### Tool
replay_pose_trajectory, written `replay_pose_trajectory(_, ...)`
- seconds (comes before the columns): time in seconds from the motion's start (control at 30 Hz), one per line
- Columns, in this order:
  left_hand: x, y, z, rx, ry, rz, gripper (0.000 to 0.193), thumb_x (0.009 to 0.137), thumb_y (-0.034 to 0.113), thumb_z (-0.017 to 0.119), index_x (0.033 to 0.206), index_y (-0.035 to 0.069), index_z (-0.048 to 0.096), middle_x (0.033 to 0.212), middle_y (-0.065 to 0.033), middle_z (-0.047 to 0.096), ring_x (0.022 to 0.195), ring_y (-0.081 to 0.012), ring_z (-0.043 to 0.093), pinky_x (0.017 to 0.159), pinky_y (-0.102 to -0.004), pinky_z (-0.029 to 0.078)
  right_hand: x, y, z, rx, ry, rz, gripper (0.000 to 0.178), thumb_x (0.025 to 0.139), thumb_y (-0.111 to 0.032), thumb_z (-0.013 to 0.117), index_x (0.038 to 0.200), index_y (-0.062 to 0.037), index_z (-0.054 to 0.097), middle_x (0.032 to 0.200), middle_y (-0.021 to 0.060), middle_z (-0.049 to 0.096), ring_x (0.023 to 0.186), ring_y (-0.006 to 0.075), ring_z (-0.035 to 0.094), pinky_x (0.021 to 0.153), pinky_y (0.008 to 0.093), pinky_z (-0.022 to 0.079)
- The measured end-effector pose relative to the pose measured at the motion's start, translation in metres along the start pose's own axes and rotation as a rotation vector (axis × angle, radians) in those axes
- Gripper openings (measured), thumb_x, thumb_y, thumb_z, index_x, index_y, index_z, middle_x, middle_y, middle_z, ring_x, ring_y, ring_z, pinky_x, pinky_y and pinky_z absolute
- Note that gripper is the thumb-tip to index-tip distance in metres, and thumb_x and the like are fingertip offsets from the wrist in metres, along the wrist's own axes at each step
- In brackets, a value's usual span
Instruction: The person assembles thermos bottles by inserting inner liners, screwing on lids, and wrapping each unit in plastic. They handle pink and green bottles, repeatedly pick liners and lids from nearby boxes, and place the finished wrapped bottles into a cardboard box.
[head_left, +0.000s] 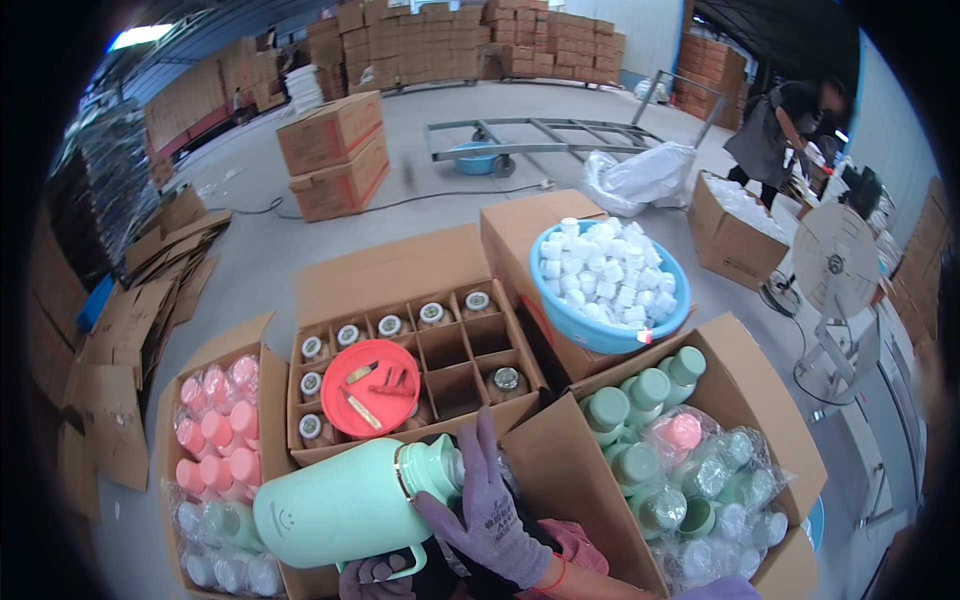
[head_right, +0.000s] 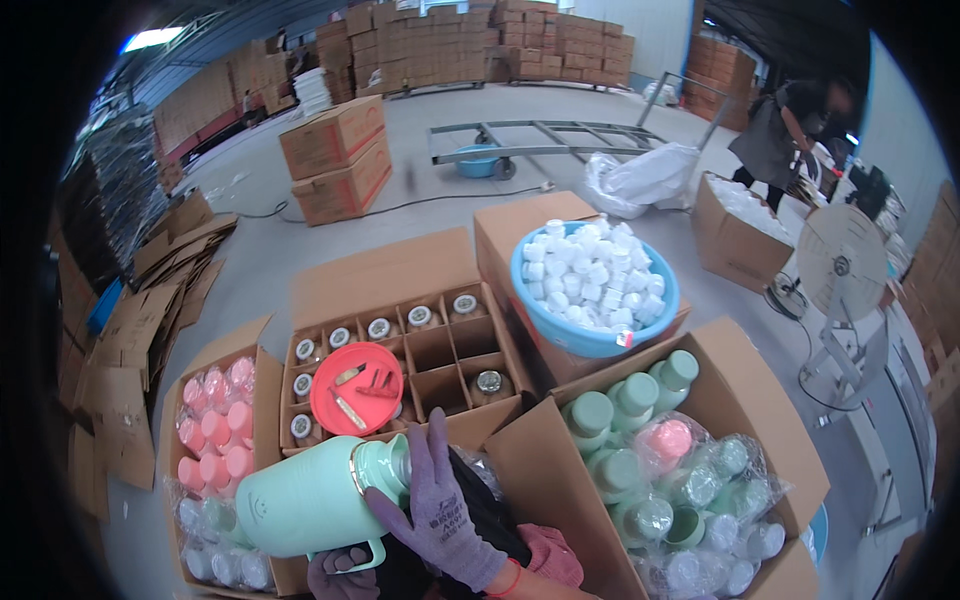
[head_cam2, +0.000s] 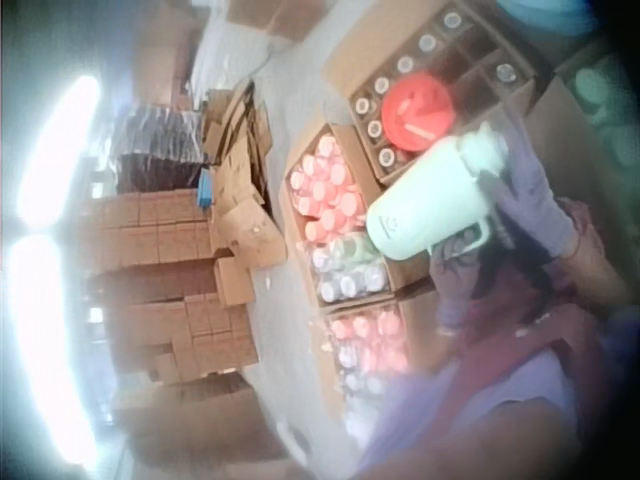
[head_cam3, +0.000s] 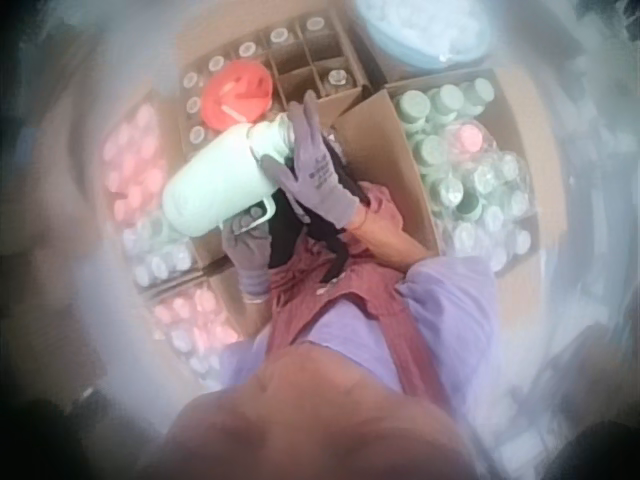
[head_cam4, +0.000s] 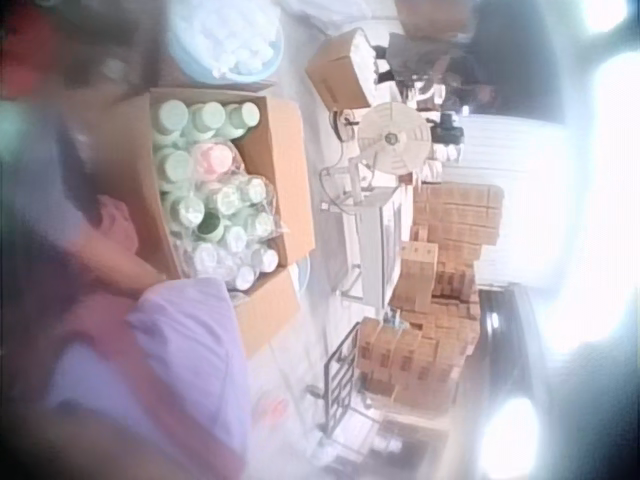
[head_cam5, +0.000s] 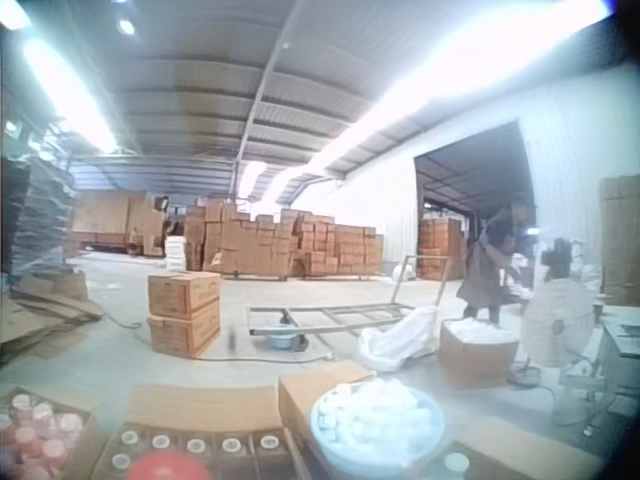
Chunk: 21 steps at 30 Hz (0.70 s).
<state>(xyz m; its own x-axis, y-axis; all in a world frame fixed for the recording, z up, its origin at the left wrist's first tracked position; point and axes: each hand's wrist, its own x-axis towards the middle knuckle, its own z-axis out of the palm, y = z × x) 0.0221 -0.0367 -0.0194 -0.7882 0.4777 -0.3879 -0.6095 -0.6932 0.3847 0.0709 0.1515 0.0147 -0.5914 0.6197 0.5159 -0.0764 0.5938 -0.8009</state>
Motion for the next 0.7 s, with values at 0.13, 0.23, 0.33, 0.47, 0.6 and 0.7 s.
replay_pose_trajectory(0.13, -0.009, -0.012, 0.012, 0.121, 0.063, 0.083, 0.021, 0.103, 0.015, 0.044, 0.083, 0.011, 0.051, 0.078, 0.0018, 0.050, 0.083, -0.0176, 0.055, 0.101, -0.0463, 0.045, 0.002, 0.018, 0.014, 0.103, -0.044, 0.133, 0.063, 0.090, -0.023, 0.070, 0.142, 0.0020, 0.043, 0.130, 0.0260, 0.049, 0.122, 0.0398, 0.050, 0.105, 0.0415, 0.042)
replay_pose_trajectory(0.23, 0.016, -0.010, -0.048, 0.132, -0.279, 0.111, 0.018, 0.104, 0.016, 0.043, 0.094, 0.007, 0.056, 0.079, 0.0009, 0.052, 0.084, -0.0183, 0.058, 0.102, -0.0431, 0.046, 0.002, 0.036, 0.013, 0.227, -0.059, 0.191, 0.061, 0.091, -0.022, 0.067, 0.143, -0.0011, 0.044, 0.127, 0.0225, 0.050, 0.121, 0.0358, 0.051, 0.105, 0.0393, 0.041)
replay_pose_trajectory(0.33, 0.022, -0.009, -0.054, 0.377, -0.425, 0.258, 0.019, 0.103, 0.014, 0.043, 0.109, 0.001, 0.057, 0.089, -0.0051, 0.060, 0.082, -0.0186, 0.060, 0.097, -0.0408, 0.050, 0.007, 0.035, 0.008, 0.368, -0.093, 0.194, 0.064, 0.092, -0.023, 0.065, 0.147, -0.0025, 0.040, 0.132, 0.0198, 0.049, 0.124, 0.0313, 0.048, 0.108, 0.0383, 0.039)
replay_pose_trajectory(0.47, 0.020, -0.023, -0.035, 0.227, -0.217, 0.182, 0.015, 0.101, 0.010, 0.048, 0.103, -0.003, 0.055, 0.091, -0.0089, 0.059, 0.083, -0.0196, 0.059, 0.090, -0.0389, 0.054, 0.017, 0.033, 0.009, 0.767, -0.136, 0.451, 0.068, 0.095, -0.028, 0.065, 0.151, -0.0043, 0.035, 0.137, 0.0125, 0.049, 0.127, 0.0204, 0.046, 0.109, 0.0346, 0.036)
replay_pose_trajectory(0.6, 0.012, -0.031, -0.023, 0.399, -0.132, 0.288, 0.016, 0.100, 0.008, 0.051, 0.106, -0.006, 0.055, 0.092, -0.0122, 0.058, 0.084, -0.0218, 0.059, 0.087, -0.0374, 0.056, 0.020, 0.056, 0.008, 0.691, -0.209, 0.614, 0.055, 0.097, -0.030, 0.064, 0.142, -0.0040, 0.045, 0.128, 0.0077, 0.055, 0.119, 0.0155, 0.051, 0.104, 0.0310, 0.041)
replay_pose_trajectory(0.7, 0.029, -0.030, -0.044, 0.898, -0.307, 0.461, 0.021, 0.101, 0.011, 0.045, 0.111, -0.007, 0.053, 0.093, -0.0129, 0.058, 0.083, -0.0250, 0.057, 0.091, -0.0432, 0.054, 0.028, 0.053, 0.007, 0.644, -0.015, 0.581, 0.039, 0.100, -0.023, 0.055, 0.133, -0.0022, 0.051, 0.116, 0.0077, 0.059, 0.107, 0.0146, 0.055, 0.097, 0.0288, 0.045)
